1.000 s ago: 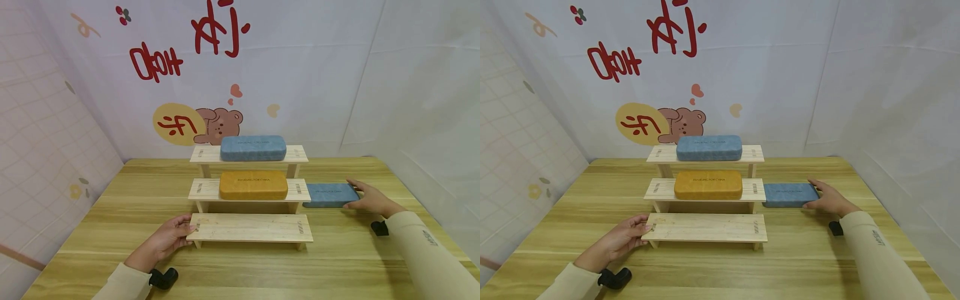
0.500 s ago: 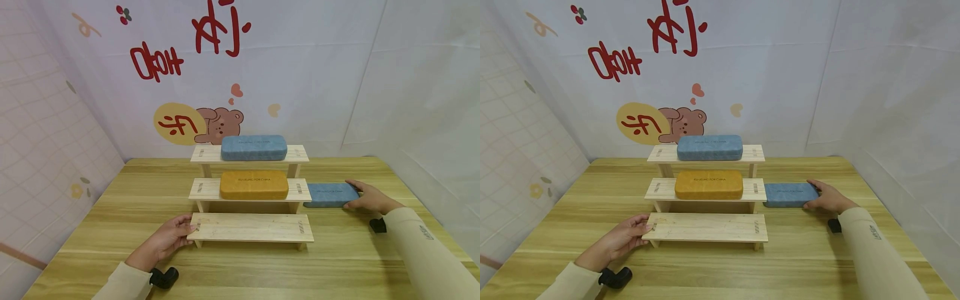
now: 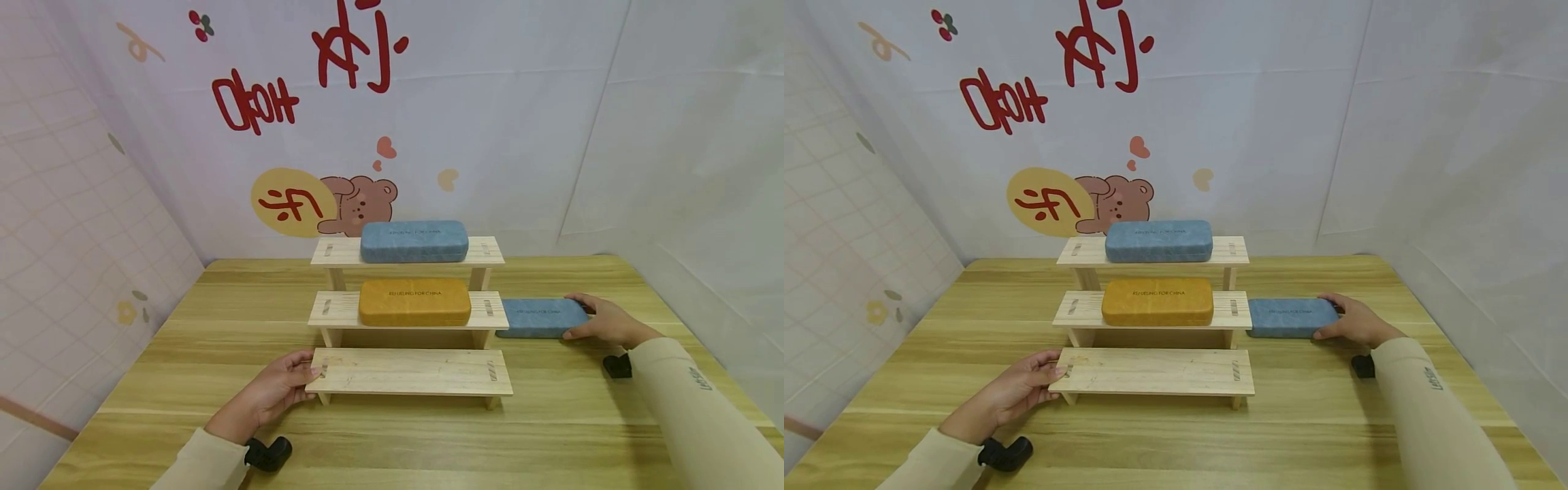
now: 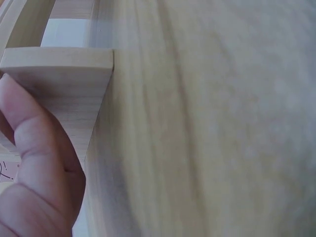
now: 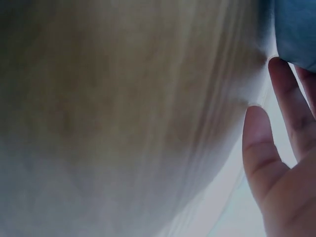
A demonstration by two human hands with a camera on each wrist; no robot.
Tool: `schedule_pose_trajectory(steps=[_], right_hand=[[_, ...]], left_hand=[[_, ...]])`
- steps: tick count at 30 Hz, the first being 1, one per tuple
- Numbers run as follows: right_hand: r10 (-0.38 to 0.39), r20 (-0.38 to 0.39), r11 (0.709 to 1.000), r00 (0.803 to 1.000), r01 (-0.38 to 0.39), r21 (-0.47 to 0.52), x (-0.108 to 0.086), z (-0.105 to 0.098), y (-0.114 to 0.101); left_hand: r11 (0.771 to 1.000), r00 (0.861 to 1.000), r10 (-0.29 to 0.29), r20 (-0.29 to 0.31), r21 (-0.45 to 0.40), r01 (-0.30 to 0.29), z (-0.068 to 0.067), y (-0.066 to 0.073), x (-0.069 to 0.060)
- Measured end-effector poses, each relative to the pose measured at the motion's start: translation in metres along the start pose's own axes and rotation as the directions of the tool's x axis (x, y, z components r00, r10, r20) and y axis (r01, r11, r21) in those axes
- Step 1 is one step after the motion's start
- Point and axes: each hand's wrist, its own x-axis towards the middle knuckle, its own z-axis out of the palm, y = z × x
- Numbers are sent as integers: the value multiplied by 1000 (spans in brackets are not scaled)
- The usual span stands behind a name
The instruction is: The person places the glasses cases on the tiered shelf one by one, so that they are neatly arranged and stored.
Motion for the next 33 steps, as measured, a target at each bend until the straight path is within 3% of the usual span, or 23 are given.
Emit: schedule_pose_trajectory(steps=[28, 33], right_hand=[[46, -72, 995, 996, -39, 88, -21, -13, -4], [63, -86, 996, 994, -57, 64, -26, -17, -5]], left_hand=[[1000, 1000, 3, -7, -3, -3, 1, -2, 1], [1000, 1000, 1, -6, -4, -1, 1, 0, 0]])
